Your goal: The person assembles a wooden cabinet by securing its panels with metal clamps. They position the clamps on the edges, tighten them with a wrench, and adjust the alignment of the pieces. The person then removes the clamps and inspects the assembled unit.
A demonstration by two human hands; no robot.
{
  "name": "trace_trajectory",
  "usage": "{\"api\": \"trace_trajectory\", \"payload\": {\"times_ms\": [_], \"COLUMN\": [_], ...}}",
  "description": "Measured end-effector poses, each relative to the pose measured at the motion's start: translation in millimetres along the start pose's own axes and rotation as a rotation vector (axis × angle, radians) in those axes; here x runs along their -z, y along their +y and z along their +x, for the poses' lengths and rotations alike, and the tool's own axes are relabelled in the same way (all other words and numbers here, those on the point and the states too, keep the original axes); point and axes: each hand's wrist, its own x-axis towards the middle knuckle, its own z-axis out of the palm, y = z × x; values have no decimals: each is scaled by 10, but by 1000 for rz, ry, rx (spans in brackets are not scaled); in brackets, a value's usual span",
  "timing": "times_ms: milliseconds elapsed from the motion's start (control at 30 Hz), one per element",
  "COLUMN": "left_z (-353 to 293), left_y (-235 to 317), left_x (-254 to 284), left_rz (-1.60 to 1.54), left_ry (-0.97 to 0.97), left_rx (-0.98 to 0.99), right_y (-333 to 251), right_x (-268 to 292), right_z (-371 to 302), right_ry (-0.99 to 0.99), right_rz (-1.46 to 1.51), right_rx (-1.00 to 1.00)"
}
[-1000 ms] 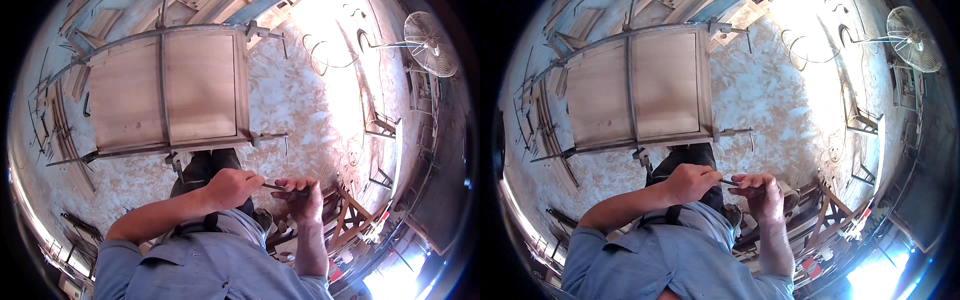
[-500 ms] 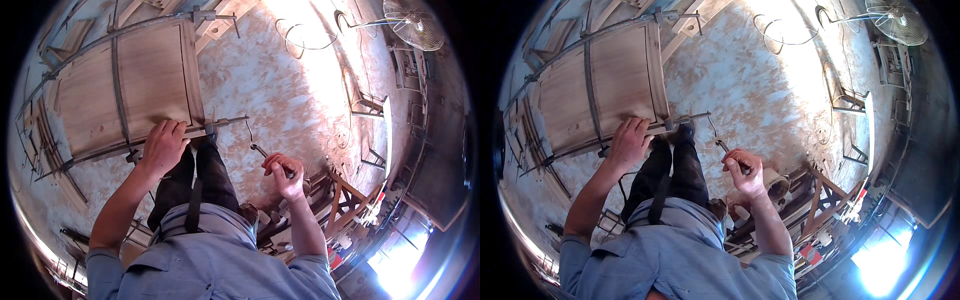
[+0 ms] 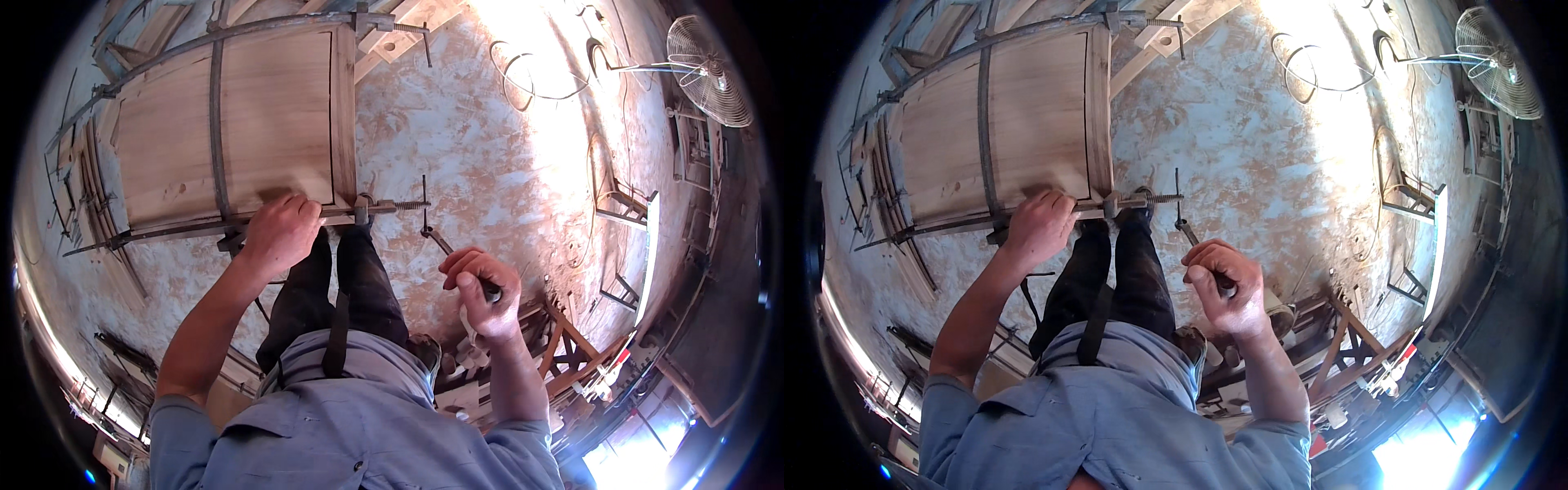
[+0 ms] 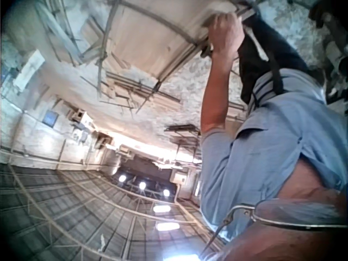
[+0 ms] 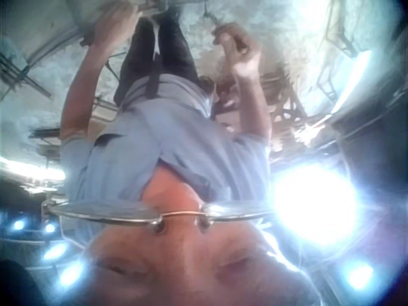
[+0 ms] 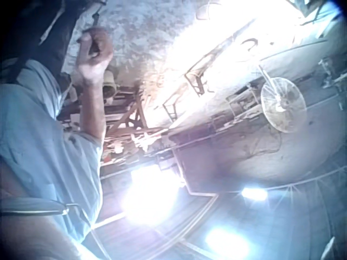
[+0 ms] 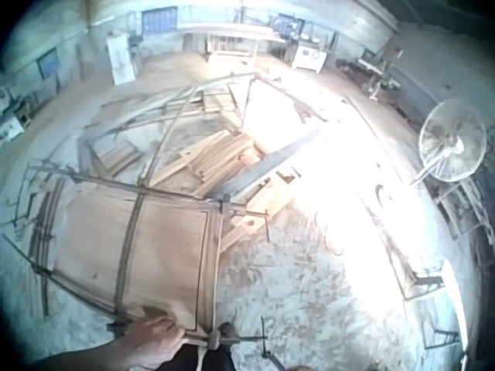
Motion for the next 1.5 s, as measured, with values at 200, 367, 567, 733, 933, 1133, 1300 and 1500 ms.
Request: {"api": "trace_trajectory", "payload": {"times_ms": [200, 367, 567, 733, 933, 1133, 1300, 1500], "left_z": [25, 27, 1, -183, -155, -23, 75, 295], "left_y": [9, 7, -4, -99, -30, 158, 234, 398], "left_x": [31, 33, 57, 216, 120, 104, 60, 55], "left_rz": [-27, -26, -98, -96, -80, -129, -174, -214], "left_ry": [-12, -6, 31, 77, 115, 120, 122, 112], "left_rx": [17, 21, 42, 113, 86, 50, 9, -23], "right_y": [-102, -209, 182, 172, 162, 1059, 1582, 2037], "right_x": [67, 161, 268, 547, 587, 697, 711, 674], "right_z": [328, 819, 1266, 1318, 1682, 1672, 1545, 1296], "right_ry": [156, 136, 146, 294, 321, 522, 553, 572], "right_rz": [92, 65, 155, 361, 631, 940, 1107, 1200], "right_rx": [-170, -305, -595, -554, -385, -599, -747, -994]}}
